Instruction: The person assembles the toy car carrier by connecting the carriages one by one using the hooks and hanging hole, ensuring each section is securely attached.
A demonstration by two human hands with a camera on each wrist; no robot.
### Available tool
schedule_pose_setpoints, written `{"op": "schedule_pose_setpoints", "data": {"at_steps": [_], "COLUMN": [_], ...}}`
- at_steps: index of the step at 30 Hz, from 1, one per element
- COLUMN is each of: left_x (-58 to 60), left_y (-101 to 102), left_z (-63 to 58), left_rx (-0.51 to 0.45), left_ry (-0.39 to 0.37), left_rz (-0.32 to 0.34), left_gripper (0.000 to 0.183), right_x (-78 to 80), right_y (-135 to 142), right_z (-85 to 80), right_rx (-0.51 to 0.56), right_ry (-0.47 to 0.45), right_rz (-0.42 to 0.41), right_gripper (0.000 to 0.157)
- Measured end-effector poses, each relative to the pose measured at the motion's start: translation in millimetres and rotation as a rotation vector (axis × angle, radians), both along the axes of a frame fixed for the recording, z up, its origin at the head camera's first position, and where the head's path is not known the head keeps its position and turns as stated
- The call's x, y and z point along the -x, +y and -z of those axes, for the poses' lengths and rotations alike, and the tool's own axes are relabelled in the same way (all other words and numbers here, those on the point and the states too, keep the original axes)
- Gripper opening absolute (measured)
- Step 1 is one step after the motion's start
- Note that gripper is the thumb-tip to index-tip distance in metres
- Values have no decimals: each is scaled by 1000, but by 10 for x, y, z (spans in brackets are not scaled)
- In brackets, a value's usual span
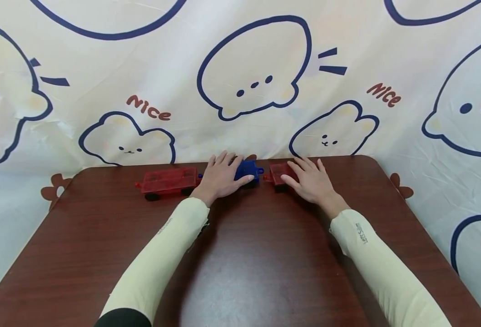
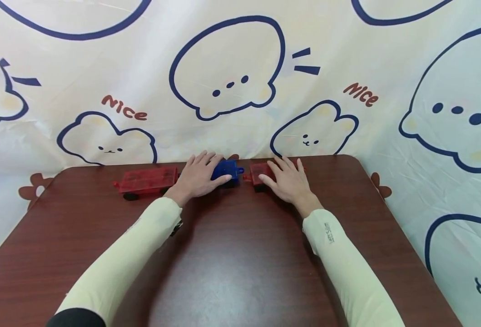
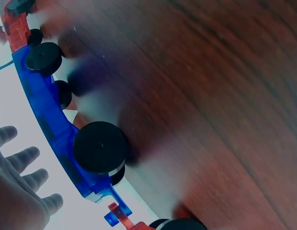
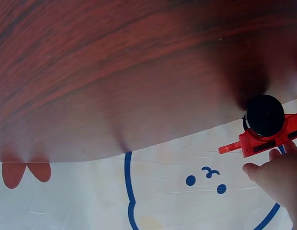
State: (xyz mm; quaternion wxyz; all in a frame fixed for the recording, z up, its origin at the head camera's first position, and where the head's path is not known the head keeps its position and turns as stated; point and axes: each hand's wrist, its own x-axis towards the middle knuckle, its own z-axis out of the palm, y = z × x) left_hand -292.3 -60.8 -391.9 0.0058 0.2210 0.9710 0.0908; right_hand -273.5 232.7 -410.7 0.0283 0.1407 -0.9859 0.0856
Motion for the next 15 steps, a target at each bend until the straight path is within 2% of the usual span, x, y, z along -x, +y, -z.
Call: {"op": "schedule_pose_setpoints", "data": {"at_steps": [15], "left_x": [60], "left_y": [128], "left_z": [62], "left_rx": [0], "left_ry": [-22], "left_rz": [-12], "left_gripper": [90], "right_x": [95], "right_y": [75], "right_z": [39], "right_rx": [-31], "right_ry": [-22], "right_rz": [17], "right_gripper": [86]}}
